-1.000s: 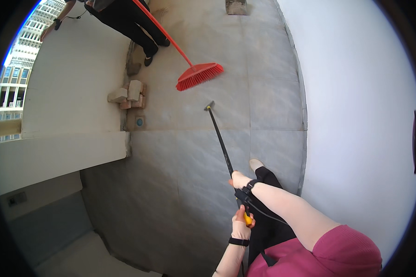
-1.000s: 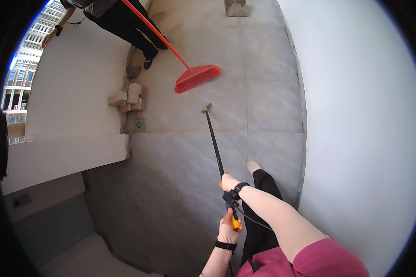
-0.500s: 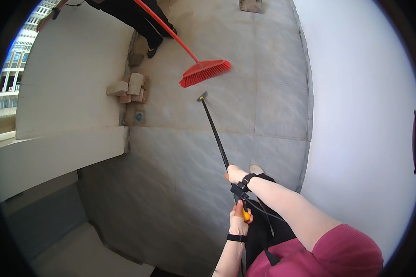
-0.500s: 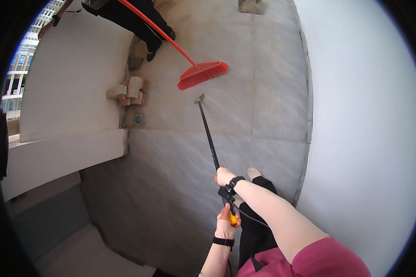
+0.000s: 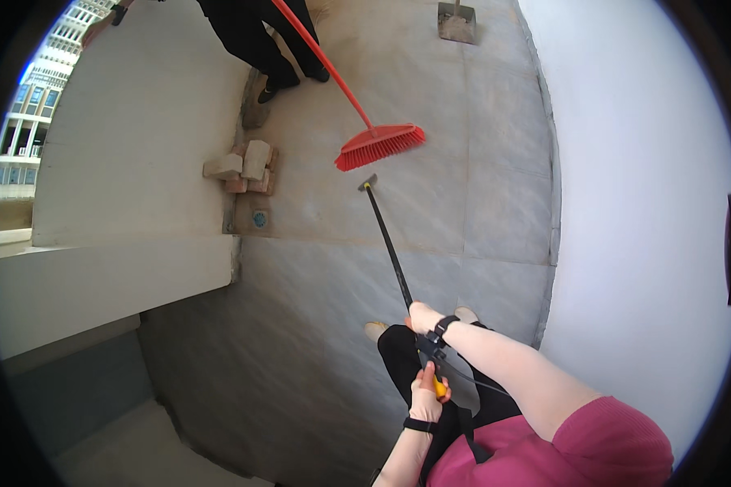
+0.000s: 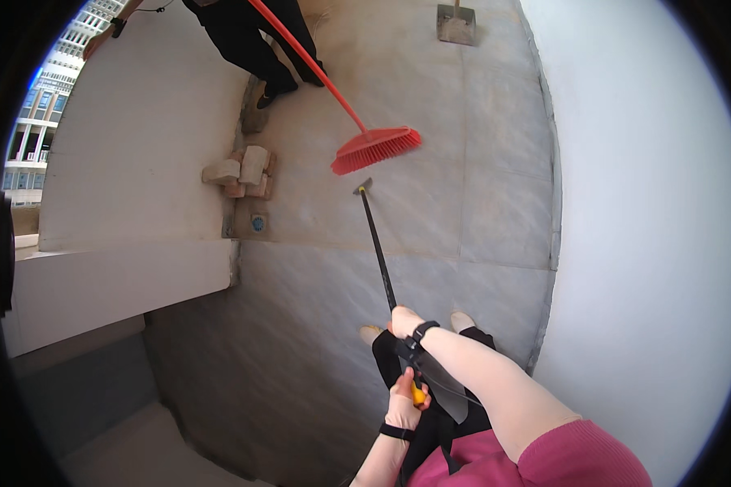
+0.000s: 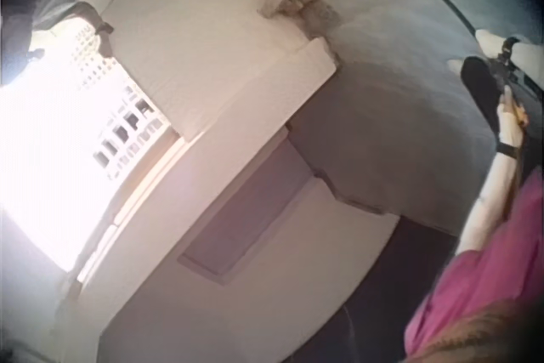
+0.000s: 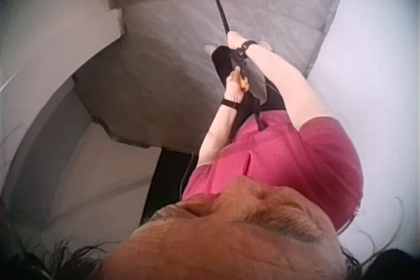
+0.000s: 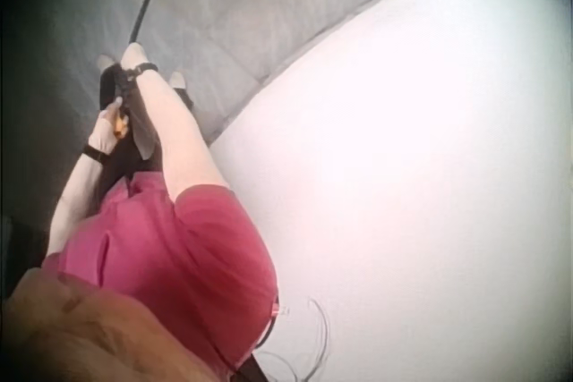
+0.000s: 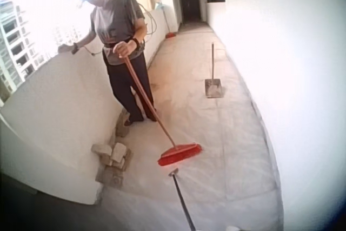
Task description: Scraping residue from a concrete floor in a hallway or balcony area.
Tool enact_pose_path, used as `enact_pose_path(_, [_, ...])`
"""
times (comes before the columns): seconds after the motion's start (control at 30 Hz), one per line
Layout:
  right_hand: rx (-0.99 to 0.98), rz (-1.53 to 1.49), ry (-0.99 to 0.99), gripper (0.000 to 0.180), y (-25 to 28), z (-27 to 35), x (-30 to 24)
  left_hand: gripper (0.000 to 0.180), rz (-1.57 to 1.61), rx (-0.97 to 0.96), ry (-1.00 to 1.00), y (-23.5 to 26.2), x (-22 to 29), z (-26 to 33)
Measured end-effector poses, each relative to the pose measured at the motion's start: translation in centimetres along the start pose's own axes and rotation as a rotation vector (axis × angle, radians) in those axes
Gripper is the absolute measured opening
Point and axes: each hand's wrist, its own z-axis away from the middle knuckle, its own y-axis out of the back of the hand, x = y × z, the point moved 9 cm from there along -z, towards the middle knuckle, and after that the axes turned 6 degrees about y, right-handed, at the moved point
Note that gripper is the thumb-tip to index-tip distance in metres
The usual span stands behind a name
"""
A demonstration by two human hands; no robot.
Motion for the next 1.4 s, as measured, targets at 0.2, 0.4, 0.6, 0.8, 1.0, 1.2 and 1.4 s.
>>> enact_pose_path(0.2, [-0.006,-0.051,-0.054,0.036,-8.2,3.9,-3.3,0.027,0.004,0.098,0.178,10.1,-1.5,6.6])
enact_pose_path(0.4, [-0.079,-0.32,-0.298,0.018,-7.6,-2.4,-9.5,0.027,-0.074,0.029,-0.004,11.6,9.5,3.3])
enact_pose_path(0.6, [-0.031,-0.259,-0.187,0.057,-19.3,-3.0,-4.9,0.026,-0.016,0.119,0.197,18.9,3.8,6.3])
enact_pose_path(0.8, [-0.022,-0.054,-0.08,0.026,-12.8,-8.3,-13.6,0.03,-0.067,0.057,0.032,18.9,13.2,3.4])
enact_pose_path(1.0, [-0.065,-0.042,-0.098,0.032,-15.3,-8.9,-11.3,0.03,-0.056,0.025,0.062,19.1,11.4,3.6])
enact_pose_path(1.2, [-0.011,0.024,-0.056,0.035,-15.5,-7.7,-12.8,0.026,-0.057,0.065,0.092,19.9,11.1,4.5])
enact_pose_path(1.4, [-0.009,-0.144,-0.134,0.023,-11.2,-7.4,-16.9,0.034,-0.047,0.088,0.02,19.0,14.2,3.6])
